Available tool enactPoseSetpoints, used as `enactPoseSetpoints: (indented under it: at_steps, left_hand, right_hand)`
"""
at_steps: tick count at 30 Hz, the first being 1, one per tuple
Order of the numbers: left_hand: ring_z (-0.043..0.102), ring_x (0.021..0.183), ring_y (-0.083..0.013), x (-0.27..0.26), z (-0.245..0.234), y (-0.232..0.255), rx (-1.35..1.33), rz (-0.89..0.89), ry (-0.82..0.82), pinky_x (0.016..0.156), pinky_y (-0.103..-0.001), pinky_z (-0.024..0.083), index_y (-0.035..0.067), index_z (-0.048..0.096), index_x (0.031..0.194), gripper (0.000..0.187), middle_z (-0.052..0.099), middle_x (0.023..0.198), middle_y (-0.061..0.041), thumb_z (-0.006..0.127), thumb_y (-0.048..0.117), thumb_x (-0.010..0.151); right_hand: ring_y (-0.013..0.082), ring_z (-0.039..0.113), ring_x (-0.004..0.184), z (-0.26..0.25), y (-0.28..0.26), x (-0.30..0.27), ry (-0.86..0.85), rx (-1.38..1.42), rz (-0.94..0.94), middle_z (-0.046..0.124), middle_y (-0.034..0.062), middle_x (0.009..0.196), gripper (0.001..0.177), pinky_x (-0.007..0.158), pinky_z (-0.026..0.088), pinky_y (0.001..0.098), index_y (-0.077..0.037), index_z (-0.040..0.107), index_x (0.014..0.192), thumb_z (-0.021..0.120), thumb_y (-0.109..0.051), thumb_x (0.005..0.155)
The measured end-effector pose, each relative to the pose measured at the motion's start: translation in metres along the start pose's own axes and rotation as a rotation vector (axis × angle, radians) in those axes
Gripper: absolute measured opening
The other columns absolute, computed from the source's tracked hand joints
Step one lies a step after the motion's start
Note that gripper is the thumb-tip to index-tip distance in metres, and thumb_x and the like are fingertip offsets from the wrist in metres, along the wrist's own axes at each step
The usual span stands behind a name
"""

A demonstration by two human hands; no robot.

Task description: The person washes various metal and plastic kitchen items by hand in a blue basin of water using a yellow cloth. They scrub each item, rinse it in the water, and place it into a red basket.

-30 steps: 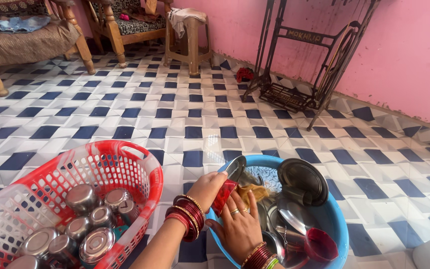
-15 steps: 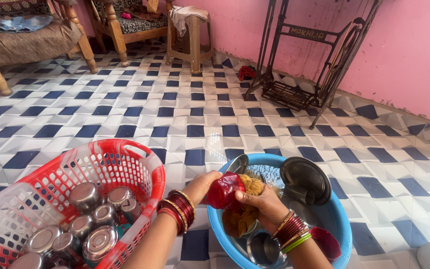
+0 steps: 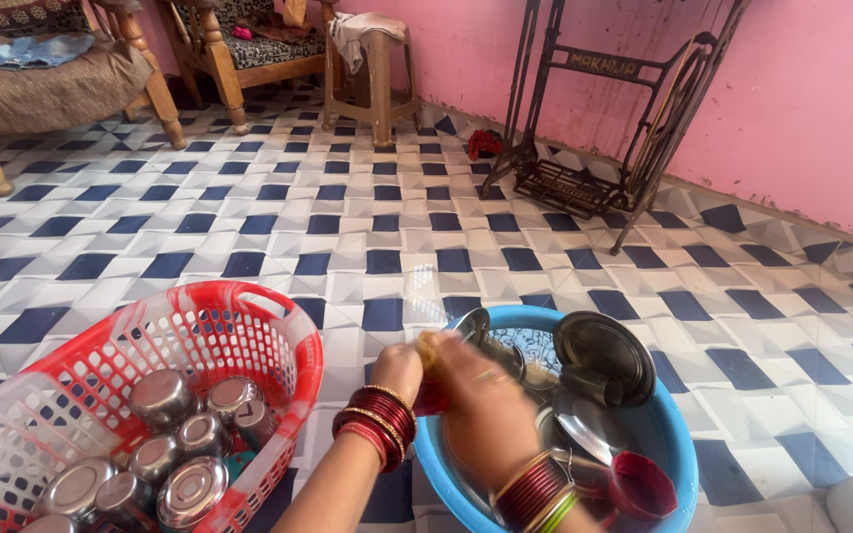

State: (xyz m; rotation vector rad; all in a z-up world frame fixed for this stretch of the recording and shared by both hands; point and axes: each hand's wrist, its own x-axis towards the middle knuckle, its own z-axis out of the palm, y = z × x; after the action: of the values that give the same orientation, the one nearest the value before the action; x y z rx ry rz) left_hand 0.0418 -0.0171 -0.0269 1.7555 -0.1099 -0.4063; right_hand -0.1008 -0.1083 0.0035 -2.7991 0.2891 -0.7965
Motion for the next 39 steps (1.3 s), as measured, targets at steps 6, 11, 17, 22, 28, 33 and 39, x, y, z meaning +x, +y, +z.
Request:
enactPoseSetpoints:
  at_steps: [6, 11, 17, 22, 28, 33, 39]
  left_hand:
    - [0.073, 0.087, -0.0391, -0.035, 0.006, 0.022, 0.092, 0.046, 0.132, 0.085, -0.048, 0.054, -0.004, 0.074, 0.086, 0.081, 0.075, 0.086, -0.023, 0.021, 0.056, 0.101]
    - [0.068, 0.085, -0.0442, -0.066, 0.012, 0.029, 0.193, 0.223, 0.098, 0.084, -0.05, 0.051, -0.003, 0.071, 0.083, 0.077, 0.073, 0.084, -0.025, 0.022, 0.054, 0.101]
    - [0.066, 0.095, -0.0425, -0.077, 0.016, 0.041, 0.252, 0.187, 0.152, 0.09, -0.051, 0.048, 0.008, 0.078, 0.087, 0.08, 0.075, 0.094, -0.02, 0.018, 0.06, 0.097]
    - [0.069, 0.088, -0.0416, -0.074, 0.013, 0.052, 0.202, 0.081, 0.148, 0.086, -0.05, 0.052, 0.004, 0.077, 0.086, 0.088, 0.075, 0.087, -0.022, 0.015, 0.064, 0.1]
    - [0.072, 0.075, -0.0372, -0.075, 0.01, 0.043, -0.049, 0.35, 0.062, 0.076, -0.044, 0.056, 0.002, 0.078, 0.083, 0.081, 0.075, 0.075, -0.02, 0.023, 0.06, 0.1]
    - [0.067, 0.07, -0.0387, -0.07, 0.012, 0.037, -0.067, 0.42, -0.034, 0.075, -0.046, 0.053, 0.0, 0.076, 0.077, 0.079, 0.072, 0.073, -0.022, 0.028, 0.057, 0.101]
    - [0.069, 0.084, -0.0428, -0.063, 0.011, 0.04, 0.269, 0.184, 0.039, 0.083, -0.05, 0.052, 0.0, 0.074, 0.081, 0.09, 0.074, 0.083, -0.024, 0.013, 0.064, 0.101]
  right_hand:
    - [0.0443, 0.043, 0.136, -0.018, -0.043, -0.003, -0.244, 0.1, 0.086, 0.031, 0.0116, 0.164, 0.095, 0.092, 0.054, 0.0464, -0.014, 0.032, 0.159, 0.077, -0.014, 0.074]
    - [0.0337, 0.064, 0.121, -0.024, 0.004, 0.022, -0.447, 0.505, 0.168, 0.062, 0.0149, 0.132, 0.106, 0.1, 0.053, 0.0377, -0.012, 0.041, 0.149, 0.093, -0.026, 0.058]
    - [0.0345, 0.068, 0.115, -0.025, 0.009, 0.022, -0.434, 0.61, 0.083, 0.063, 0.0161, 0.133, 0.092, 0.094, 0.055, 0.0408, -0.012, 0.039, 0.148, 0.087, -0.02, 0.07]
    - [0.0469, 0.062, 0.118, -0.028, -0.039, -0.001, 0.028, -0.003, -0.057, 0.049, 0.0206, 0.149, 0.099, 0.075, 0.058, 0.0459, -0.01, 0.035, 0.156, 0.078, -0.005, 0.067]
    - [0.0282, 0.072, 0.109, -0.045, 0.004, 0.034, -0.332, 0.471, 0.076, 0.07, 0.0134, 0.12, 0.098, 0.093, 0.057, 0.0344, -0.011, 0.046, 0.142, 0.095, -0.028, 0.058]
    - [0.0287, 0.07, 0.107, -0.032, 0.032, 0.041, -0.645, 0.999, 0.365, 0.07, 0.0148, 0.121, 0.101, 0.091, 0.06, 0.0364, -0.009, 0.05, 0.141, 0.094, -0.023, 0.051]
    - [0.0341, 0.069, 0.108, -0.016, -0.015, 0.009, -0.18, 0.113, 0.147, 0.058, 0.0161, 0.138, 0.09, 0.079, 0.059, 0.0406, -0.015, 0.04, 0.154, 0.083, -0.023, 0.076]
